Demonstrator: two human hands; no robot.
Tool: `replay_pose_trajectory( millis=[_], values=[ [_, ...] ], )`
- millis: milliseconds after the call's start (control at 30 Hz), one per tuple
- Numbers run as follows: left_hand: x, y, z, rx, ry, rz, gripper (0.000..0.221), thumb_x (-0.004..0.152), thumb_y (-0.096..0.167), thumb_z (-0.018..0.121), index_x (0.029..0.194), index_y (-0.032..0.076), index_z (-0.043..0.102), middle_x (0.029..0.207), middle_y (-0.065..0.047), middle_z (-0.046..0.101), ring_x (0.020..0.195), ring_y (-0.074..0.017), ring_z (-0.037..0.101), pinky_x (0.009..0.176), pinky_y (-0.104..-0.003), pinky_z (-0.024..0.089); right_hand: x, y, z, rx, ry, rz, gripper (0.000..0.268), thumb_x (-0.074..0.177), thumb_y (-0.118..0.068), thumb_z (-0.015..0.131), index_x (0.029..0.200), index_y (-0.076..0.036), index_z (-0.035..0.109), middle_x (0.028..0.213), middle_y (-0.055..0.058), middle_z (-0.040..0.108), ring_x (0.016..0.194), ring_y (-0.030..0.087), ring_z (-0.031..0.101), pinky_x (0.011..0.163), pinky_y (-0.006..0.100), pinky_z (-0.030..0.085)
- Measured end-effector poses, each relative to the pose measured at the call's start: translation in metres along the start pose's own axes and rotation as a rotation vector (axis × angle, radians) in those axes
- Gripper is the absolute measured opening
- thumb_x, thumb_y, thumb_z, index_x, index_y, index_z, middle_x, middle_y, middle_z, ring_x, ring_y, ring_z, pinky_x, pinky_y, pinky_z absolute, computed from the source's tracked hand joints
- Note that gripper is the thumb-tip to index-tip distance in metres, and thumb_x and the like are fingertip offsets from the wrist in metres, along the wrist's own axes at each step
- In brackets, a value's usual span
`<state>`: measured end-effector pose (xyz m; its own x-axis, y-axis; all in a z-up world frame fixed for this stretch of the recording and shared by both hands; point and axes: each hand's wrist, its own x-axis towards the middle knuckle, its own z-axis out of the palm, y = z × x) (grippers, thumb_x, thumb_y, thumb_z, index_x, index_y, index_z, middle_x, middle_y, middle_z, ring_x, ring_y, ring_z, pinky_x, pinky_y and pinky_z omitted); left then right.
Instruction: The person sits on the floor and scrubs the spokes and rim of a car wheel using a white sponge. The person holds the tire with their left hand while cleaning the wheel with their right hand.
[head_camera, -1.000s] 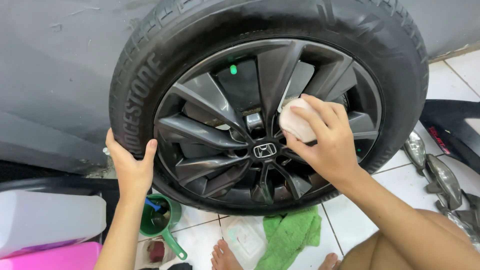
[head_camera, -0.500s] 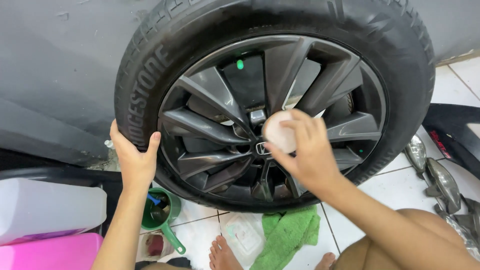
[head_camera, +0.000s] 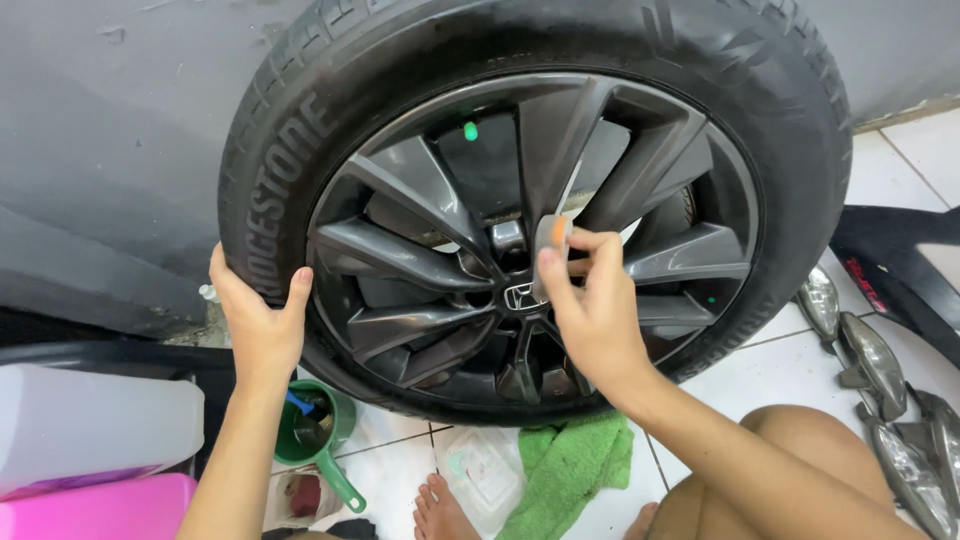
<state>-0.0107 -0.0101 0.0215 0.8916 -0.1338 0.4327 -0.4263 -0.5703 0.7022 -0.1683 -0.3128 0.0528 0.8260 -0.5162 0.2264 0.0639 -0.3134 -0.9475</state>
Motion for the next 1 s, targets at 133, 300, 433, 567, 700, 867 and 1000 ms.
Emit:
replay_pose_trajectory(
  millis=[133,300,433,567,700,867,1000],
  values=[
    [0.0,-0.003,0.001,-0.001,0.004,-0.021,0.09,0.101,0.046,0.068,0.155,-0.007,0.019,0.147,-0.035,0.035,0.138,-0.0504,0.042,0.115,-0.062,0.033,0.019,0.001,-0.002,0.041,0.105,-0.028,0.034,0.108,-0.028,0.051,0.117,0.005,0.05,0.103,0.023,0.069,0.082,0.03,0.076,0.066,0.04,0.064],
    [-0.001,-0.012,0.002,0.029,0.016,-0.008,0.09,0.101,0.046,0.07,0.155,-0.006,0.02,0.148,-0.034,0.036,0.138,-0.0487,0.043,0.115,-0.059,0.035,0.019,-0.002,-0.013,-0.064,0.079,-0.019,0.034,0.107,-0.034,0.059,0.109,0.0,0.058,0.096,0.019,0.071,0.079,0.027,0.077,0.062,0.036,0.064],
    [-0.002,-0.011,0.002,0.022,0.019,0.011,0.089,0.101,0.045,0.069,0.155,-0.007,0.02,0.147,-0.034,0.036,0.137,-0.0497,0.043,0.114,-0.061,0.034,0.029,0.0,-0.011,-0.023,0.127,-0.067,0.036,0.105,-0.032,0.063,0.109,0.004,0.06,0.103,0.022,0.072,0.078,0.027,0.076,0.058,0.035,0.064],
    [-0.001,-0.009,0.002,0.033,0.013,0.009,0.09,0.101,0.046,0.069,0.155,-0.006,0.02,0.147,-0.034,0.036,0.137,-0.0491,0.043,0.114,-0.06,0.034,0.027,-0.003,-0.011,-0.058,0.135,-0.124,0.035,0.103,-0.029,0.065,0.109,0.005,0.059,0.109,0.025,0.071,0.078,0.029,0.076,0.056,0.035,0.063],
    [-0.001,-0.001,0.0,0.001,0.004,-0.017,0.09,0.1,0.046,0.068,0.154,-0.008,0.02,0.146,-0.035,0.036,0.136,-0.0503,0.043,0.113,-0.063,0.034,0.04,-0.002,-0.018,-0.059,0.169,-0.225,0.032,0.099,-0.02,0.073,0.111,0.007,0.061,0.112,0.027,0.071,0.084,0.033,0.076,0.057,0.038,0.063],
    [0.0,-0.001,-0.001,0.006,-0.001,-0.031,0.091,0.1,0.046,0.068,0.155,-0.008,0.019,0.148,-0.035,0.034,0.138,-0.0504,0.041,0.114,-0.063,0.033,0.039,-0.01,-0.016,-0.092,0.182,-0.294,0.033,0.1,-0.021,0.073,0.108,0.008,0.059,0.118,0.028,0.069,0.082,0.033,0.077,0.054,0.034,0.065],
    [-0.001,0.001,0.001,0.015,0.004,-0.05,0.093,0.099,0.047,0.069,0.155,-0.009,0.019,0.148,-0.035,0.034,0.139,-0.0504,0.041,0.114,-0.063,0.034,0.055,-0.015,-0.024,-0.205,0.249,-0.494,0.036,0.097,-0.017,0.08,0.111,0.008,0.059,0.122,0.026,0.064,0.091,0.04,0.074,0.059,0.038,0.064]
  ],
)
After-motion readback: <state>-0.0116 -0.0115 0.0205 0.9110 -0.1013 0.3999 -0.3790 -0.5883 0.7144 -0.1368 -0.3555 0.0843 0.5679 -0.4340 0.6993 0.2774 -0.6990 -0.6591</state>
